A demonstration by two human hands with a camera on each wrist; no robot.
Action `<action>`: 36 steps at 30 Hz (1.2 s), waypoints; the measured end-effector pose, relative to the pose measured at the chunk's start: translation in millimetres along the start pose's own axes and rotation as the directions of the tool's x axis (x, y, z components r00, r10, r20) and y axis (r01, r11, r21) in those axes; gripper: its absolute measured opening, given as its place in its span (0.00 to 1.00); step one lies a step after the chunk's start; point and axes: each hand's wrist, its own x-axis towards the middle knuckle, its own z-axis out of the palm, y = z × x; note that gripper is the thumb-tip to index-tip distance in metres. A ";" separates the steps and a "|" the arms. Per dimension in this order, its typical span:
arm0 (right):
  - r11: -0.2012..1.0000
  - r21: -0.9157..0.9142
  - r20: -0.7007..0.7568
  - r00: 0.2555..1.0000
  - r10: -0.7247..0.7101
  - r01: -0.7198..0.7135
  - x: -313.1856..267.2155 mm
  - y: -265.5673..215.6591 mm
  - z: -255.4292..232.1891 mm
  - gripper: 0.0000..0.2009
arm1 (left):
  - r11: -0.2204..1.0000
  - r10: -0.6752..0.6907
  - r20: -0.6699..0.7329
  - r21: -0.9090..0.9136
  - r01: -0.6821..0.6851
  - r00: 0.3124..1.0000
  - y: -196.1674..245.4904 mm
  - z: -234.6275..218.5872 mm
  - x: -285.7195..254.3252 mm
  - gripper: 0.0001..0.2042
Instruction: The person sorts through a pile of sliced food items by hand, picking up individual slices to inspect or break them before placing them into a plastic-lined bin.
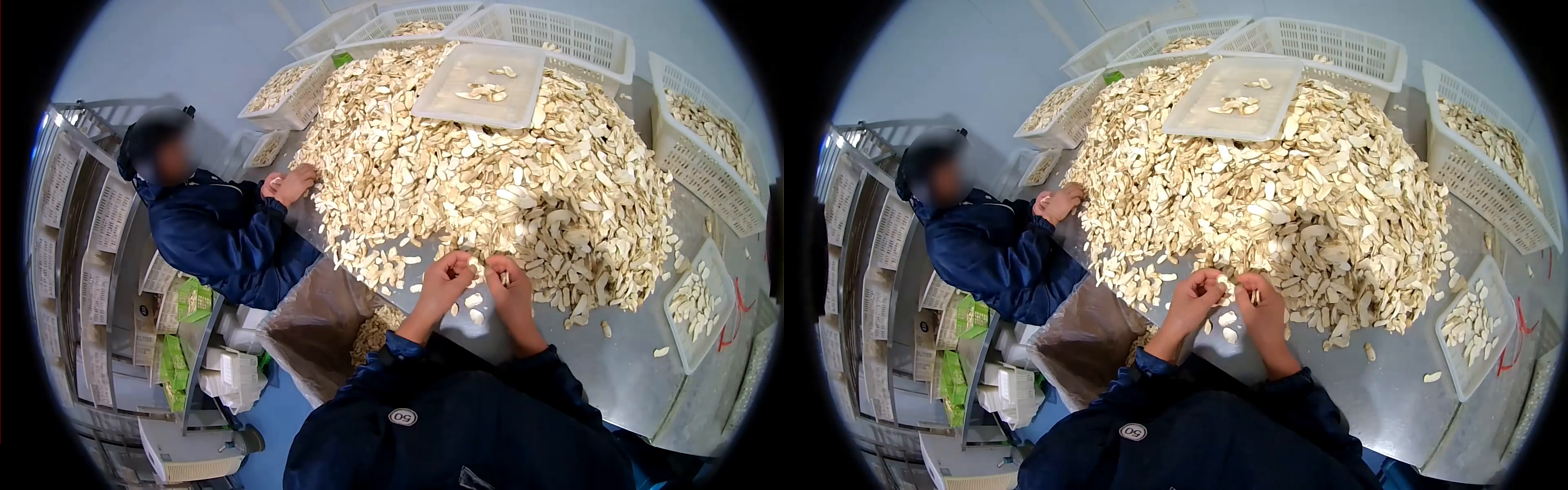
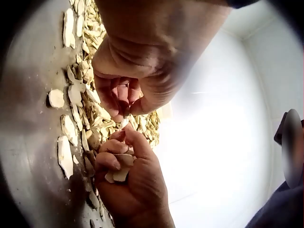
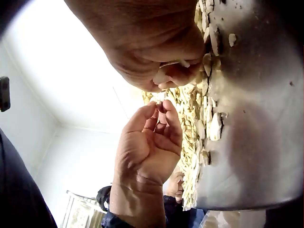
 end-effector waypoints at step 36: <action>0.229 0.766 0.487 0.775 0.403 -0.600 11.4 -5.1 -17.8 0.09 | 0.597 0.405 -0.132 0.788 -0.152 0.905 3.0 -59.7 13.7 0.10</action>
